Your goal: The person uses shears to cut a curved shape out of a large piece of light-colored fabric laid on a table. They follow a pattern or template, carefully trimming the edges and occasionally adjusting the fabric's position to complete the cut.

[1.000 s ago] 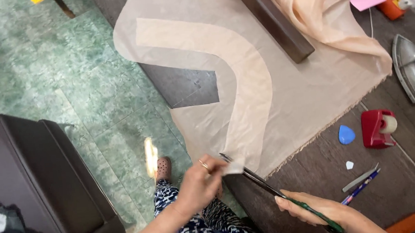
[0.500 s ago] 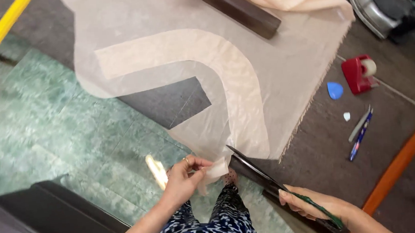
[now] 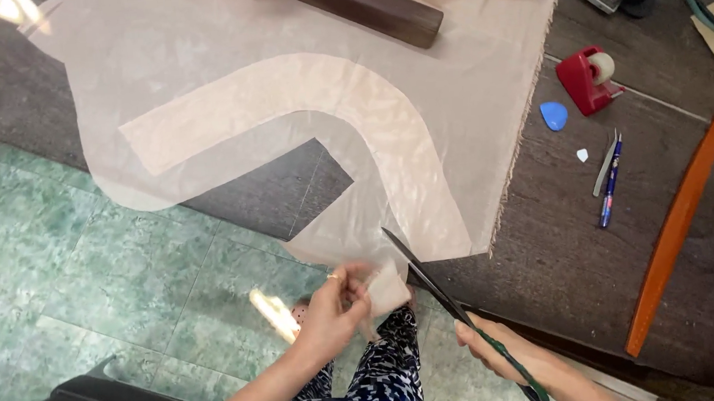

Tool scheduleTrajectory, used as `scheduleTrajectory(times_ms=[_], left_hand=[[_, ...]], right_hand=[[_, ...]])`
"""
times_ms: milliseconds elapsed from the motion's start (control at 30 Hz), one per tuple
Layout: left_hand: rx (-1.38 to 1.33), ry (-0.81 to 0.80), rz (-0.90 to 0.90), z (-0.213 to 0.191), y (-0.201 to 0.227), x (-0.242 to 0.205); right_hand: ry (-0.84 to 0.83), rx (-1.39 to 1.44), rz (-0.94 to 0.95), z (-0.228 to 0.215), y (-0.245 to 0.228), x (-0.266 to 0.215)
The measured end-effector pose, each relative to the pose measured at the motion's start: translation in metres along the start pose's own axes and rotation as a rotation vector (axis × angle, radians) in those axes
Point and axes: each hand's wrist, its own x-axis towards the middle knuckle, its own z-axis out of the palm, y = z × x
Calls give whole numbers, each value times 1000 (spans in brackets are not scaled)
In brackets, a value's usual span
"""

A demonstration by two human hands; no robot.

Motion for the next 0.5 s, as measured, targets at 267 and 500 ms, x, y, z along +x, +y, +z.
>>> scheduleTrajectory(times_ms=[267,500], left_hand=[[677,-55,-18,-14,19,14],[702,-42,134,-18,-1,23]], right_hand=[[54,-9,-65,11,-2,6],[81,27,-66,12,-16,36]])
